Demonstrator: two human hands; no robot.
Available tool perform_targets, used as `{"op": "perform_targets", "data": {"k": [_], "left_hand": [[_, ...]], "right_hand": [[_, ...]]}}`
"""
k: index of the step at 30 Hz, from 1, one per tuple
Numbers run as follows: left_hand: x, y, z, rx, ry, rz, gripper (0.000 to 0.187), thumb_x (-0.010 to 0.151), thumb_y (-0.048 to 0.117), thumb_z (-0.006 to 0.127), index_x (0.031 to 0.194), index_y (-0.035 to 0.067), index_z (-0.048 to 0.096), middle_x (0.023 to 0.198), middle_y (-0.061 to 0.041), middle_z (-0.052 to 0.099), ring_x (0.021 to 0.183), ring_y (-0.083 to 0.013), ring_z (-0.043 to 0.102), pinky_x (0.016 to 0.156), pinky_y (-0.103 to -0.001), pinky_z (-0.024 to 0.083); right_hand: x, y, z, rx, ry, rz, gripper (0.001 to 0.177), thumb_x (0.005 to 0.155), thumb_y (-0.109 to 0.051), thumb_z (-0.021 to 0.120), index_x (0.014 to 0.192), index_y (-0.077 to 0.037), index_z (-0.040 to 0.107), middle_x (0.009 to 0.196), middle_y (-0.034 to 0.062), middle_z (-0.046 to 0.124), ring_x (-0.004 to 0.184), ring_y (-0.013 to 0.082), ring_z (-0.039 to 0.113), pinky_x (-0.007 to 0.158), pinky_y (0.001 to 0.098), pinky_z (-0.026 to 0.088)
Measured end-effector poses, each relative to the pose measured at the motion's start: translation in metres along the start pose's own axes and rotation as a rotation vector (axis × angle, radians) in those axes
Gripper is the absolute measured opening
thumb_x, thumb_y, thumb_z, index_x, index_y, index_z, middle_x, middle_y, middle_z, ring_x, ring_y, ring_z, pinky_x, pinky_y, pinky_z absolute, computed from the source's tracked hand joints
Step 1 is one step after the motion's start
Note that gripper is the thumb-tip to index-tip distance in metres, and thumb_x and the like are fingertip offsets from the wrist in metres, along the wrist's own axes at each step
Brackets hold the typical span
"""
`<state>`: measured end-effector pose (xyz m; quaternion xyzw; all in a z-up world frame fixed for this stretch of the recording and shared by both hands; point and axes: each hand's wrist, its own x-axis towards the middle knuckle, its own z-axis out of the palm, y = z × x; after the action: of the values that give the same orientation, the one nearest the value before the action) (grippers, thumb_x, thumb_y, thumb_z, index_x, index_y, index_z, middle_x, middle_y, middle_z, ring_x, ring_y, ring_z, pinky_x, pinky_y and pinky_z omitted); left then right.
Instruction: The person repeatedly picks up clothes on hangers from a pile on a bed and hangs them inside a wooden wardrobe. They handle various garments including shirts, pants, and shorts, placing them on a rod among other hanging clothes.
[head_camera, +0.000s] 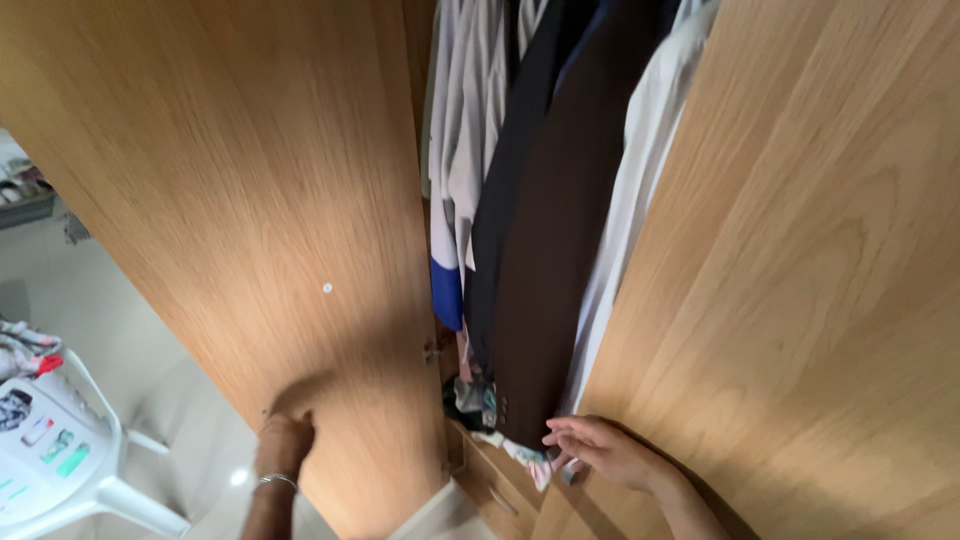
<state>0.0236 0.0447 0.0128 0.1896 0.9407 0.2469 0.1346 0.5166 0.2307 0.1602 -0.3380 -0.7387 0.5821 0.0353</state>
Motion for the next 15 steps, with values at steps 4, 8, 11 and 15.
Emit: {"op": "perform_targets", "data": {"k": [4,8,11,15], "left_hand": [[-0.003,0.057,-0.012,-0.228,0.384,0.353,0.055,0.096,0.037,0.059,0.130,-0.006,0.052,0.124,-0.033,0.063,0.105,-0.0509,0.065,0.088,-0.054,0.055],[0.003,0.113,-0.054,-0.213,0.568,0.349,0.055,0.101,0.037,0.062,0.128,-0.009,0.050,0.118,-0.034,0.063,0.104,-0.0473,0.065,0.089,-0.051,0.055],[-0.015,0.179,-0.085,-0.256,0.536,0.450,0.059,0.088,0.032,0.069,0.128,-0.006,0.050,0.119,-0.030,0.062,0.102,-0.0472,0.063,0.081,-0.053,0.053],[-0.049,0.288,-0.137,-0.600,0.410,0.808,0.045,0.090,0.021,0.069,0.128,0.001,0.055,0.120,-0.023,0.065,0.105,-0.0415,0.065,0.085,-0.049,0.055]], "right_hand": [[-0.003,-0.049,-0.004,0.041,0.085,-0.219,0.049,0.103,-0.024,0.049,0.149,-0.009,0.043,0.137,0.0093,0.067,0.106,0.0183,0.075,0.089,0.0311,0.060],[-0.020,-0.093,-0.015,0.034,0.201,-0.498,0.046,0.104,-0.020,0.050,0.148,-0.005,0.047,0.135,0.0142,0.068,0.105,0.0220,0.075,0.089,0.0335,0.061],[-0.033,-0.123,-0.024,0.055,0.210,-0.505,0.048,0.103,-0.021,0.049,0.149,-0.007,0.045,0.135,0.0139,0.066,0.105,0.0215,0.075,0.090,0.0340,0.061],[-0.025,-0.172,-0.033,0.038,0.229,-0.602,0.048,0.104,-0.021,0.048,0.149,-0.005,0.044,0.136,0.0150,0.065,0.105,0.0221,0.074,0.090,0.0352,0.061]]}}
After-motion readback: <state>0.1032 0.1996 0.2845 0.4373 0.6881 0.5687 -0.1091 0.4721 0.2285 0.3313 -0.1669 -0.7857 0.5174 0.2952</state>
